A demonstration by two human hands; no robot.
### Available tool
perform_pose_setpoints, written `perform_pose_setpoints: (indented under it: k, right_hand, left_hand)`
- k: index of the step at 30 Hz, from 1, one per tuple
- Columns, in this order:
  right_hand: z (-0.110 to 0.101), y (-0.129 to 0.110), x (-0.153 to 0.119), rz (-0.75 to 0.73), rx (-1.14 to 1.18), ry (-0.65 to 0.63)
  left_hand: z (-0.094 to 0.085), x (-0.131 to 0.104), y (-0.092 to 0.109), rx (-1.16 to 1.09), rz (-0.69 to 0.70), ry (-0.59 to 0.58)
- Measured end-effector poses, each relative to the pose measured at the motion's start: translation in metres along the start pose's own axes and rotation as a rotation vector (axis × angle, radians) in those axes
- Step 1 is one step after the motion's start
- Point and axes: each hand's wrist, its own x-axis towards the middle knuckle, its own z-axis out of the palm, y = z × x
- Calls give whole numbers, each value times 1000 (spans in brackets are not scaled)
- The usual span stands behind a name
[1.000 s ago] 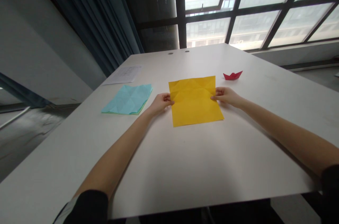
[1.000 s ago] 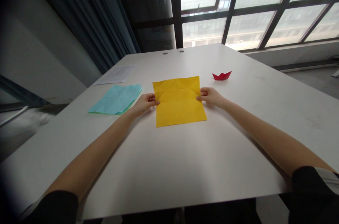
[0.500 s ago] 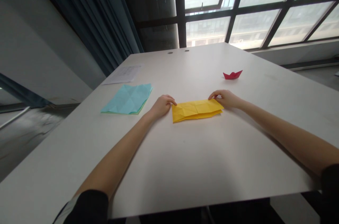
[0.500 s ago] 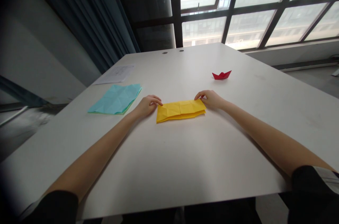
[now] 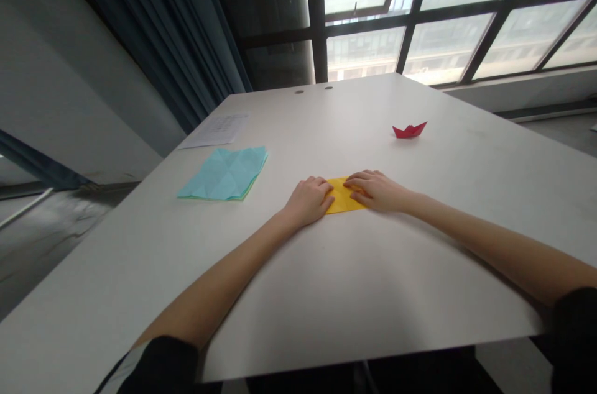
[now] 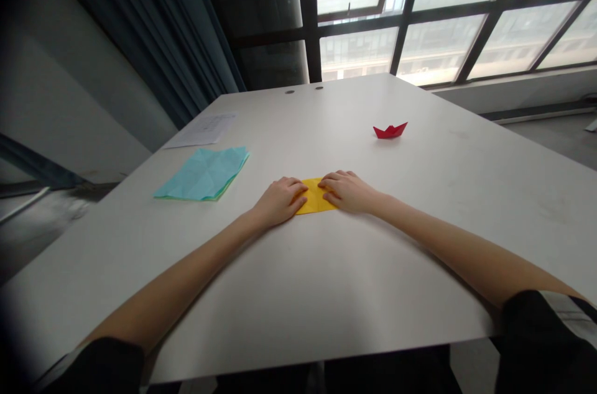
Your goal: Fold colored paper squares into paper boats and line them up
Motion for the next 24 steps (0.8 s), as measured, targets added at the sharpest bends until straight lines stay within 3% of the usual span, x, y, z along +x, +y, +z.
perform_pose_setpoints:
  k: [4,8,13,20,24]
  right_hand:
    - [10,-6,-2,-15,-3,-17]
    - [12,-3,-4,12,21,-141]
    - [9,4,-7,78,50,-225]
    - [-4,21,-12,195,63,-367]
    - [-9,25,-13,189,64,-390]
  left_hand:
    - [10,-2,2,-17,-49,-69]
    - [11,-2,-1,-69,-89,-221]
    - [3,-5,-8,-109,-148,-324]
    - [-16,-11,-37,-98,-242,-511]
    - [-21,-12,-46,-103,-254,-531]
